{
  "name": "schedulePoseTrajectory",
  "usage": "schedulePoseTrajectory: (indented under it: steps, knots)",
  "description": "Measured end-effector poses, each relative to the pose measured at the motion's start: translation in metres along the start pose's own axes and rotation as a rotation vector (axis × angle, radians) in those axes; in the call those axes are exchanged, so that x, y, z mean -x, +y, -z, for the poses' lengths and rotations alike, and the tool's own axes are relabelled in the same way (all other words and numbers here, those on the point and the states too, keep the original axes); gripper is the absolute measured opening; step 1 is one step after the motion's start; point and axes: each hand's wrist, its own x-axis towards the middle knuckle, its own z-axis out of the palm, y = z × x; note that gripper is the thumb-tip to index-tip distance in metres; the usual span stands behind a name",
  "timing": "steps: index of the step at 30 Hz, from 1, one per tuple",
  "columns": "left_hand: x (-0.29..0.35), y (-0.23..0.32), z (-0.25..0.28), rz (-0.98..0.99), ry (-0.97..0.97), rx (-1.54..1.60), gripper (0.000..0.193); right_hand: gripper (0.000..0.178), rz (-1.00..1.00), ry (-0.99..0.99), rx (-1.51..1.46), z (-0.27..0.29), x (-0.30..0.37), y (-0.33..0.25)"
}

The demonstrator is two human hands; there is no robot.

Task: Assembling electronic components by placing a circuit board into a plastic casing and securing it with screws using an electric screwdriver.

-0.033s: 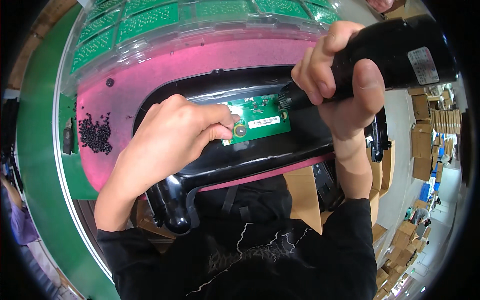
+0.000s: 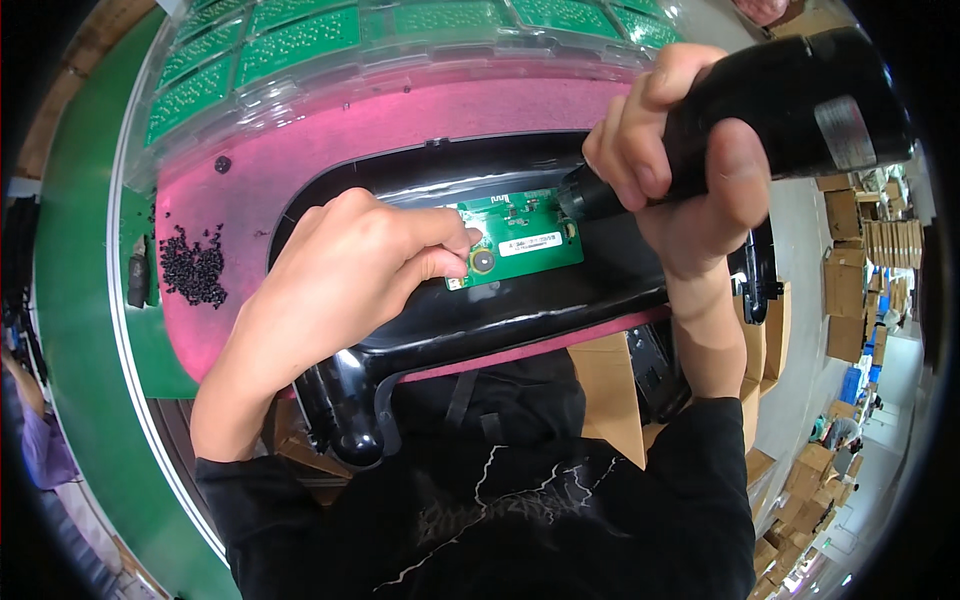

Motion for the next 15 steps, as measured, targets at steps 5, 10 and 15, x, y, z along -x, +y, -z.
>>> schedulePoseTrajectory:
  steps: [5,10,15]
  knots:
    - [0.003,-0.002,-0.001,0.015,0.028,-0.022,0.011,0.049,-0.011,0.001,0.124,-0.005,0.003,-0.005]
    - [-0.002,-0.003,-0.003,-0.1,0.081,0.007,0.012,0.053,0.222,-0.207,-0.273,-0.012,0.005,-0.026]
    - [0.002,0.004,0.001,-0.134,0.212,0.282,0.01,0.055,0.233,-0.225,-0.291,-0.018,-0.002,-0.017]
